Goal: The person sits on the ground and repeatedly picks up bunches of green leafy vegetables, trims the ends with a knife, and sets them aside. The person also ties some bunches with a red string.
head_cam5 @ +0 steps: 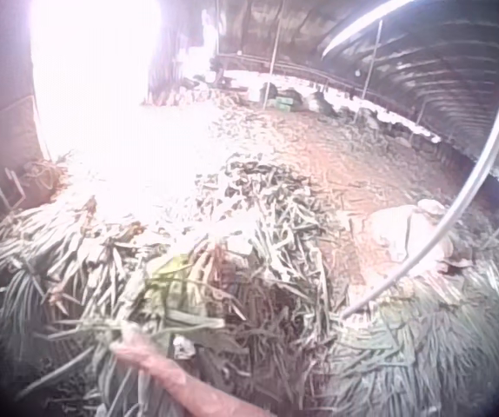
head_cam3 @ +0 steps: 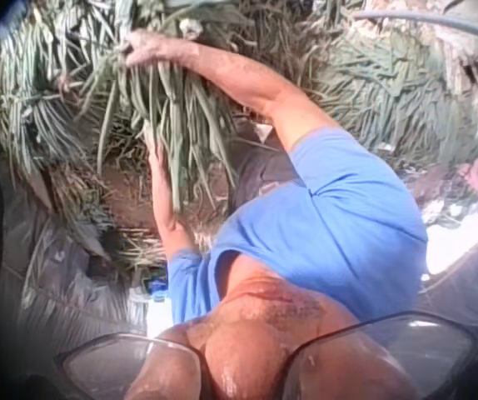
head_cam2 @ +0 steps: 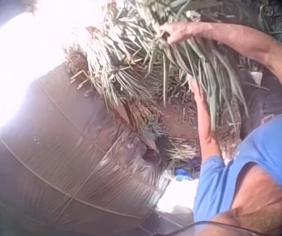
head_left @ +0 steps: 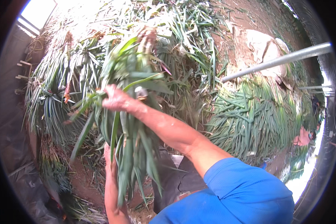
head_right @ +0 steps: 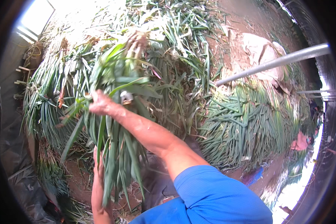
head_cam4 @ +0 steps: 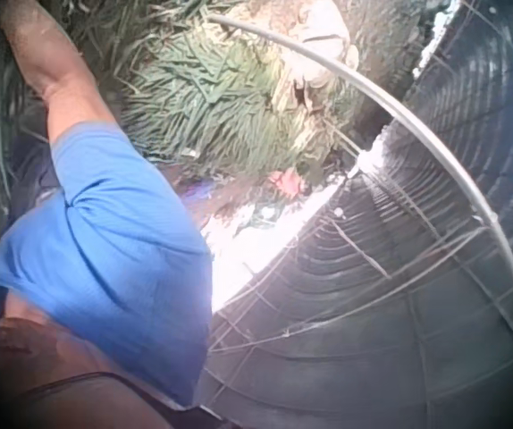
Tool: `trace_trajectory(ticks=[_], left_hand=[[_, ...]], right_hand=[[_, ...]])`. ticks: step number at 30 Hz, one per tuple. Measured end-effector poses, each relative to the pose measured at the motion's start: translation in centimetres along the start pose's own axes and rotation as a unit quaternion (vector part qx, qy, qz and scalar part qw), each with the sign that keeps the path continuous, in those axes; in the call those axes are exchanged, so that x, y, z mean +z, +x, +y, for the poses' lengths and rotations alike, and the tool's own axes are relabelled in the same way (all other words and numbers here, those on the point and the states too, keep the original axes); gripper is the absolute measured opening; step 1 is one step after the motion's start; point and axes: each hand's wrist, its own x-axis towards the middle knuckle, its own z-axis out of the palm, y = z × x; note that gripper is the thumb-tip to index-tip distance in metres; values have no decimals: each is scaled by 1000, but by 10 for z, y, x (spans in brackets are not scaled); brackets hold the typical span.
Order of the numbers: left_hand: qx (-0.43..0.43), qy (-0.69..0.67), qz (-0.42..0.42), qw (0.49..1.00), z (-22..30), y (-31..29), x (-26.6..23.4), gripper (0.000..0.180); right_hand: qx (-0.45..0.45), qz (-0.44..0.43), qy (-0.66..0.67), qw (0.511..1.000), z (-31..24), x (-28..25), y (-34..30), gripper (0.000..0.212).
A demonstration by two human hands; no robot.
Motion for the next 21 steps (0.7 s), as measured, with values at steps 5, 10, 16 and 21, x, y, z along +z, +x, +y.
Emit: trace_trajectory(ticks=[5, 10, 16, 21], left_hand=[[-110, 166, 27, 980, -122, -25, -39, 46], [-173, 103, 3, 980, -193, -39, 5, 39], [-50, 92, 1, 994, -155, 22, 43, 38], [96, 200, 17, 975, -77, 112, 76, 44]], right_hand=[[108, -136, 68, 982, 74, 49, -97, 35], [286, -215, -29, 933, 160, 23, -203, 28], [357, -127, -109, 919, 225, -53, -304, 26], [556, -48, -20, 829, 246, -105, -336, 20]])
